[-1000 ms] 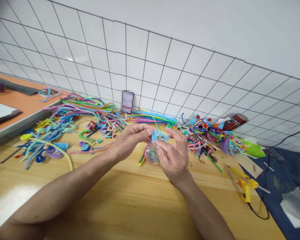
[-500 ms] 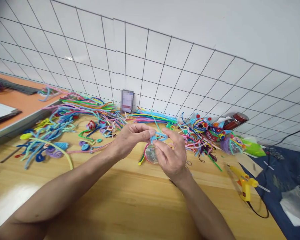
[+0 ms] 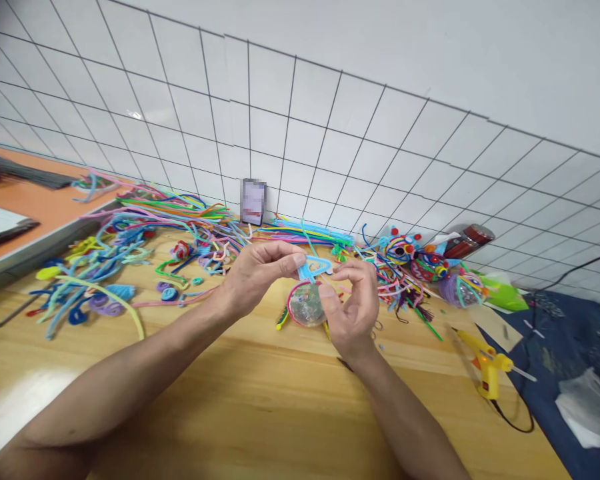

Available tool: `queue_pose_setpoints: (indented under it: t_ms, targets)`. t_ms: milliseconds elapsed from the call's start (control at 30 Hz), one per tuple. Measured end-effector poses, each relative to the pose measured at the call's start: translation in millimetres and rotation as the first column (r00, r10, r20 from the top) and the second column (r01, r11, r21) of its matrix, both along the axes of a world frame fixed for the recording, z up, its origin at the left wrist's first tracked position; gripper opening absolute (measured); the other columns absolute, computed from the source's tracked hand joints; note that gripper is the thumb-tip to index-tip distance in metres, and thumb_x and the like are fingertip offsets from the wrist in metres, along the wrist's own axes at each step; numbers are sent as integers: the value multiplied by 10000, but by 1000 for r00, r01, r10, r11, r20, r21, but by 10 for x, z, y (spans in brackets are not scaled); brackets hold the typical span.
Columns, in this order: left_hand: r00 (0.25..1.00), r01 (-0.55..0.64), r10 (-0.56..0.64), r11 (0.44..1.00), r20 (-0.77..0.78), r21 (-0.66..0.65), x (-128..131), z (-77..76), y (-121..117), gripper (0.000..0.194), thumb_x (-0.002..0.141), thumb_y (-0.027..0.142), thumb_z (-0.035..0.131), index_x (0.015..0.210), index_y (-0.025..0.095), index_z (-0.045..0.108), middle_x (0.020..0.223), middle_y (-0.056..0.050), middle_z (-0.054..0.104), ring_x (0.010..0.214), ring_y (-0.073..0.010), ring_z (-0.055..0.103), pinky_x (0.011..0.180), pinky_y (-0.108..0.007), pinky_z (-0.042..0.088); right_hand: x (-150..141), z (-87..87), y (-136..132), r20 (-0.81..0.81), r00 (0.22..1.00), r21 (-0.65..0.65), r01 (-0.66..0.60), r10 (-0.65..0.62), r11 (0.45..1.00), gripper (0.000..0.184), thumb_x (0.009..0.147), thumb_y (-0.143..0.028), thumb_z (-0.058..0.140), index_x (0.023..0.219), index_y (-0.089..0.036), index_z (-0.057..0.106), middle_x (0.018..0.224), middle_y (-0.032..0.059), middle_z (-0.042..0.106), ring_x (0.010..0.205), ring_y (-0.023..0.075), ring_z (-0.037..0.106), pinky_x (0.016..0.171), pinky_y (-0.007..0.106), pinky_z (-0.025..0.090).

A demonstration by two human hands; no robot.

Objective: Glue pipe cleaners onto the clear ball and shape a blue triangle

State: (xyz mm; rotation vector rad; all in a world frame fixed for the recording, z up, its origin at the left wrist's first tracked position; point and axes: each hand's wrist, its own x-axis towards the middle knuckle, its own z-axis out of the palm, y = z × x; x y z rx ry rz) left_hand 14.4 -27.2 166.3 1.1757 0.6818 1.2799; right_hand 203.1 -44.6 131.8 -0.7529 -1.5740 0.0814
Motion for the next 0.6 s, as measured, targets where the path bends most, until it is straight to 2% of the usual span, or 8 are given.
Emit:
queue_pose_setpoints:
  t_ms: [100, 167, 233, 300, 433, 600]
  targets:
    - [1000, 11, -11, 1000, 10, 15, 26, 1, -27, 416, 725, 503, 924, 857, 127, 805, 777, -36, 760, 696, -123, 647, 704, -261, 538, -31, 10, -21, -96, 987, -239, -147, 127, 960, 120, 972, -359, 671, 943, -243, 676, 956, 40, 644, 917, 228, 637, 842, 387, 529]
    - [999, 25, -25, 999, 26, 23, 43, -2, -40, 398, 735, 490, 919, 853, 127, 807, 785, -39, 763, 707, -128, 656, 718, -266, 551, -47, 14, -35, -119, 975, -392, -219, 188, 893, 148, 994, -377, 662, 959, -239, 703, 937, 32, 679, 895, 215, 641, 825, 359, 524]
    - [998, 41, -42, 999, 47, 13, 55, -12, -46, 399, 735, 490, 920, 854, 126, 808, 787, -39, 764, 711, -130, 661, 727, -270, 563, -58, 13, -45, -161, 964, -478, -266, 214, 837, 152, 993, -383, 677, 976, -238, 722, 928, 26, 708, 882, 209, 649, 817, 347, 525]
    - [996, 55, -54, 998, 70, -20, 60, -31, -40, 415, 722, 494, 929, 862, 124, 807, 786, -37, 761, 705, -125, 661, 722, -267, 567, -63, 13, -50, -197, 957, -496, -284, 213, 821, 141, 977, -376, 705, 966, -238, 728, 905, 18, 718, 864, 201, 649, 802, 333, 524]
    - [987, 110, -97, 989, 132, -100, 62, -77, -7, 439, 699, 497, 944, 886, 130, 792, 808, -35, 760, 713, -126, 674, 739, -278, 587, -65, 36, -54, -180, 962, -461, -267, 206, 846, 118, 970, -343, 709, 924, -234, 720, 888, 11, 721, 851, 185, 653, 799, 311, 525]
    - [981, 161, -150, 984, 124, -81, 53, -73, 5, 453, 810, 577, 840, 830, 143, 713, 758, -16, 703, 685, -123, 665, 696, -267, 571, -63, 47, -26, -159, 972, -410, -223, 172, 884, 65, 932, -281, 695, 910, -221, 707, 876, 22, 750, 786, 179, 675, 731, 303, 549]
